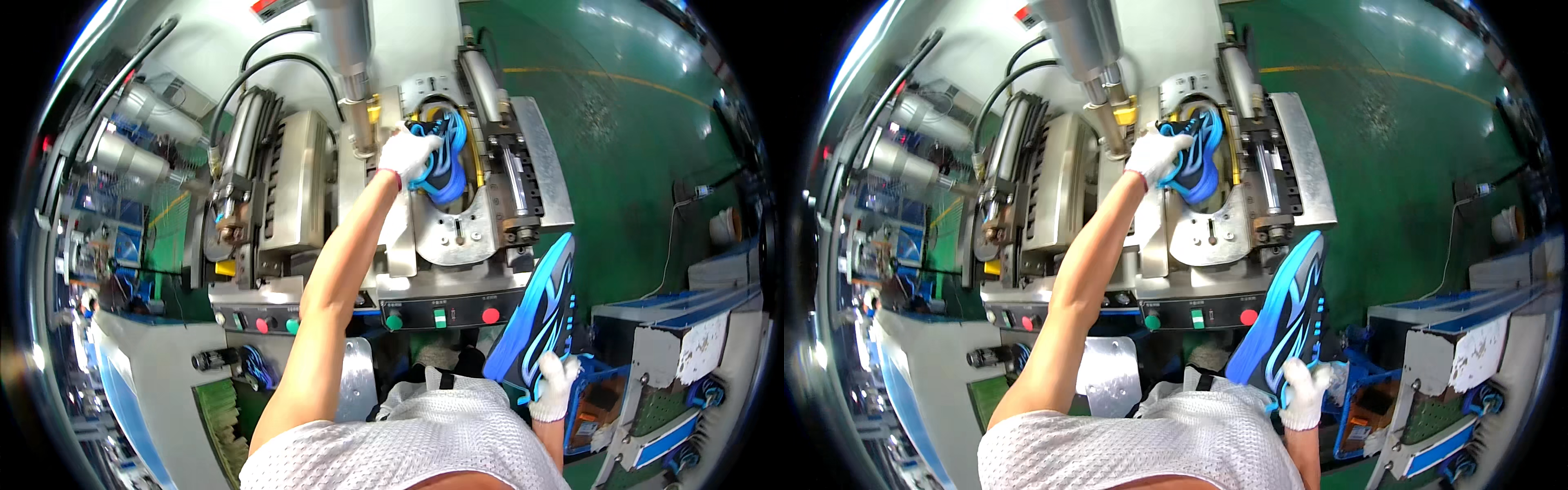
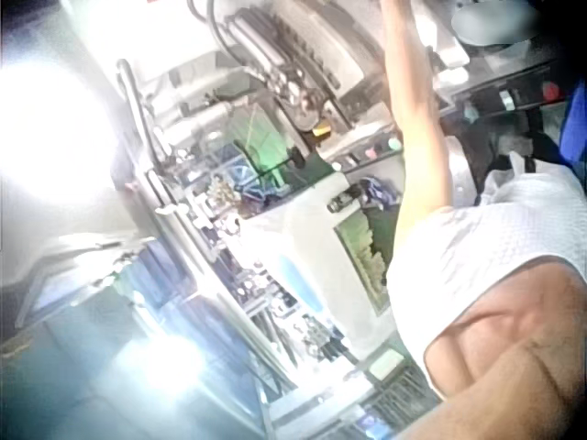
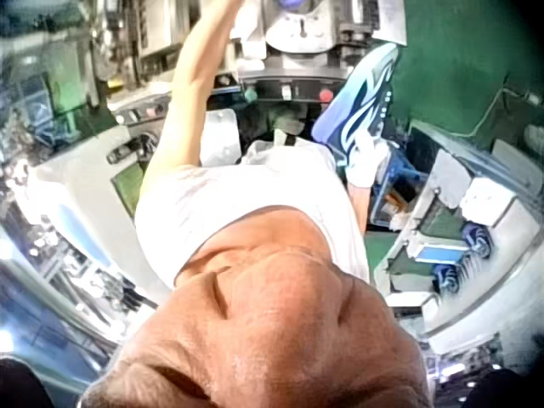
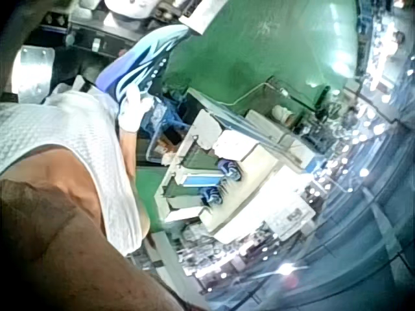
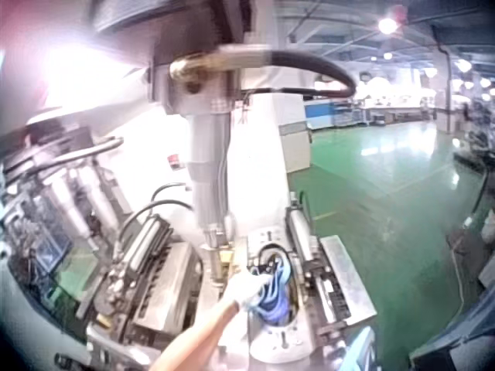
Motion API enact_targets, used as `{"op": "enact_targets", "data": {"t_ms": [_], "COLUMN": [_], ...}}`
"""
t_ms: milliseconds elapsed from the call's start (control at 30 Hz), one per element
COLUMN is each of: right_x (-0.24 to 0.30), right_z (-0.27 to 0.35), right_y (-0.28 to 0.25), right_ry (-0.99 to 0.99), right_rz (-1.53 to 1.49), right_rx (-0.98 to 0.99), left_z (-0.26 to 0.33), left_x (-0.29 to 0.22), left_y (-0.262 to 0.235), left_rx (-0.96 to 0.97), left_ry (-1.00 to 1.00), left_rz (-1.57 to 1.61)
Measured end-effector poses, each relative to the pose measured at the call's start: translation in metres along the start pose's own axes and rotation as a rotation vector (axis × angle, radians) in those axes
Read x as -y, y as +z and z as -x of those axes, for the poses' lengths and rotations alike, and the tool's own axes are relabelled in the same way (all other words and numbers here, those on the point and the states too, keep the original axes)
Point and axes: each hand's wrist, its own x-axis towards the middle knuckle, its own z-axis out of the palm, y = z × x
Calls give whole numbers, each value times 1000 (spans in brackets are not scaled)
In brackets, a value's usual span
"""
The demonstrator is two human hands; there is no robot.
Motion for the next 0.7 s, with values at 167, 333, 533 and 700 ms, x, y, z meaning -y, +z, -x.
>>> {"op": "enact_targets", "data": {"t_ms": [167, 333, 533, 700], "right_x": [86, 162, 52, 98], "right_z": [-87, -270, -421, -370], "right_y": [77, 195, 354, 355], "right_ry": [71, 159, -416, -497], "right_rz": [-309, -390, 1027, 1010], "right_rx": [63, 542, -56, 344], "left_z": [150, 277, 445, 559], "left_x": [81, 172, 302, 359], "left_y": [-65, -92, -48, 30], "left_rx": [-187, -94, -225, -635], "left_ry": [231, 278, -407, -928], "left_rz": [333, 443, 398, 235]}}
